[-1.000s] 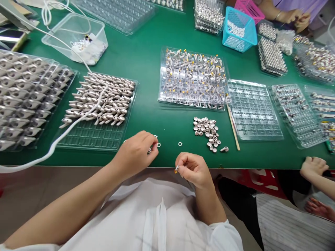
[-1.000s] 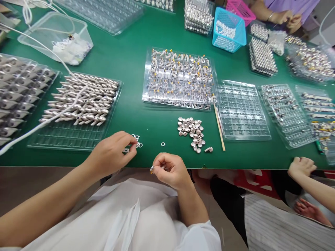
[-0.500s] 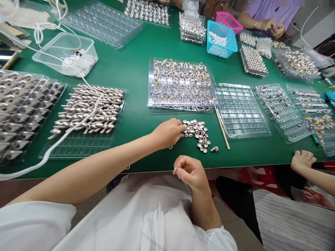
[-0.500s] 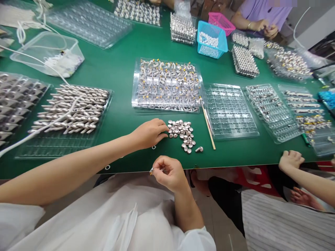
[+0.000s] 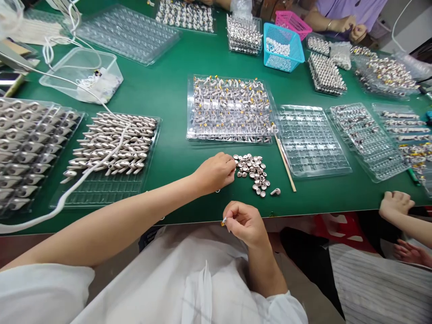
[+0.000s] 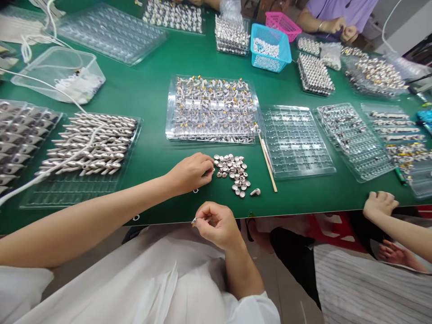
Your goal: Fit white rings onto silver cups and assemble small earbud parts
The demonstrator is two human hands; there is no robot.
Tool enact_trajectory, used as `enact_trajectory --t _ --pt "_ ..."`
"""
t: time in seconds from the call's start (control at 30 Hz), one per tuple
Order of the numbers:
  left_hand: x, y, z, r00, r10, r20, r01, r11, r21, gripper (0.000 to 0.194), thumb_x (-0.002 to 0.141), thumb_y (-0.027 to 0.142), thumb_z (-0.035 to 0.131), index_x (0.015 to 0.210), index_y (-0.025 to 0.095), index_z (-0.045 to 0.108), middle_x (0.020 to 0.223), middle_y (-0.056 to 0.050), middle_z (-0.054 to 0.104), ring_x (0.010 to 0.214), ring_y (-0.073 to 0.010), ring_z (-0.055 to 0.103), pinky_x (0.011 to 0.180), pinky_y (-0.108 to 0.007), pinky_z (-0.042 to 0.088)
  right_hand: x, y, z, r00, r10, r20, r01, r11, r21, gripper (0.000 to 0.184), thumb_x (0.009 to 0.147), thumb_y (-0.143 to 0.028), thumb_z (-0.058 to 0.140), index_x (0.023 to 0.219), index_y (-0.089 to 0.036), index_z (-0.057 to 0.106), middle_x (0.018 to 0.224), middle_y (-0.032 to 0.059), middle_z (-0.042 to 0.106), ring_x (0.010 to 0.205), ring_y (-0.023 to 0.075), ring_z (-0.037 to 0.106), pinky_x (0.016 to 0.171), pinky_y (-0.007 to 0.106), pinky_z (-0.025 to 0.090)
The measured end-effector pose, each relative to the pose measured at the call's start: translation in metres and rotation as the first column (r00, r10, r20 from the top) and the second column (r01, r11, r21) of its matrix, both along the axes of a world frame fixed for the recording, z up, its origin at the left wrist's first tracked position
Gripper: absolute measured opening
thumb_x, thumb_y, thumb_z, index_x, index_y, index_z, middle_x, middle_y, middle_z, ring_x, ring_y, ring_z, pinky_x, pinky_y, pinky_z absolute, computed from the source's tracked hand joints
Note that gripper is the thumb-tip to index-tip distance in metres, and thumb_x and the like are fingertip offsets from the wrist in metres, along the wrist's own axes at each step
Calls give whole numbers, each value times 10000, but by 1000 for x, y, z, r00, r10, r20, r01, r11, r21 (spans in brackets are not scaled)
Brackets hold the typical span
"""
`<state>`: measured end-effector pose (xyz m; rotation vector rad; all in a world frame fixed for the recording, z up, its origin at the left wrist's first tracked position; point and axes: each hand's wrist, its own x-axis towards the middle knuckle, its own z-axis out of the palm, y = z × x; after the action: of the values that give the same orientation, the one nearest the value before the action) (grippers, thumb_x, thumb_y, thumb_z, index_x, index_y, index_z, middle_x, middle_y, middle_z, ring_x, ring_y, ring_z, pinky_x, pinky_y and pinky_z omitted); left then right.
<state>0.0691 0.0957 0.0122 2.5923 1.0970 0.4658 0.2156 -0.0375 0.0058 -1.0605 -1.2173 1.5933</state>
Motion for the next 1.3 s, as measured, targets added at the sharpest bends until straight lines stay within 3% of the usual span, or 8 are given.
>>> enact_trajectory --t 0.1,0.27,0.57,0.73,0.9,1.07,1.17,1.3 --pt "-20 -20 6 997 38 62 -36 999 -35 96 837 138 535 830 153 629 773 -56 680 739 -183 625 705 -296 517 3 0 0 992 -128 20 127 990 57 129 834 -252 614 726 -194 572 798 31 615 642 122 557 555 244 457" --pt "-50 -61 14 922 261 287 -156 927 -342 79 826 208 580 861 186 647 739 26 704 644 -108 650 644 -206 517 -7 0 7 959 -262 113 235 950 207 90 852 -186 579 764 -206 579 1037 81 663 780 157 629 669 293 530" --pt "-69 -91 8 801 461 382 -218 819 -531 242 871 225 560 1026 170 738 915 -52 776 769 -161 719 694 -256 577 -42 6 22 920 -163 357 18 926 377 121 802 -102 561 804 -223 558 1094 92 703 839 171 663 601 272 523" --pt "-80 -99 8 745 516 424 -97 712 -695 290 897 287 605 1141 171 707 1029 -77 776 866 -195 743 748 -282 618 -46 7 20 873 -160 461 -74 891 449 130 808 -101 557 837 -228 544 1104 117 695 959 206 676 631 290 551" --pt "-94 -93 13 757 493 429 83 579 -811 329 878 280 618 1175 161 691 974 -70 784 815 -199 747 736 -304 629 -39 10 20 825 -84 559 -286 790 542 179 803 -71 542 873 -236 542 1100 116 699 1079 232 664 814 364 573" --pt "-101 -81 24 879 291 378 190 513 -837 205 839 208 625 993 190 761 877 -19 781 789 -169 714 712 -239 580 -34 15 24 791 48 610 -463 697 547 173 801 -62 528 862 -224 535 1071 117 700 980 214 678 788 348 564" --pt "-100 -82 23 897 284 339 159 508 -846 137 801 202 657 891 180 758 767 -3 759 691 -144 683 636 -206 547 -35 18 27 821 104 561 -445 732 515 153 802 -78 534 848 -225 537 982 88 697 883 190 666 730 316 551" --pt "-93 -89 16 804 483 347 59 516 -855 150 761 265 724 865 159 746 741 -20 740 672 -152 676 632 -230 549 -33 18 29 887 8 462 -213 895 393 106 844 -117 546 821 -221 551 991 66 666 885 172 646 729 293 536"
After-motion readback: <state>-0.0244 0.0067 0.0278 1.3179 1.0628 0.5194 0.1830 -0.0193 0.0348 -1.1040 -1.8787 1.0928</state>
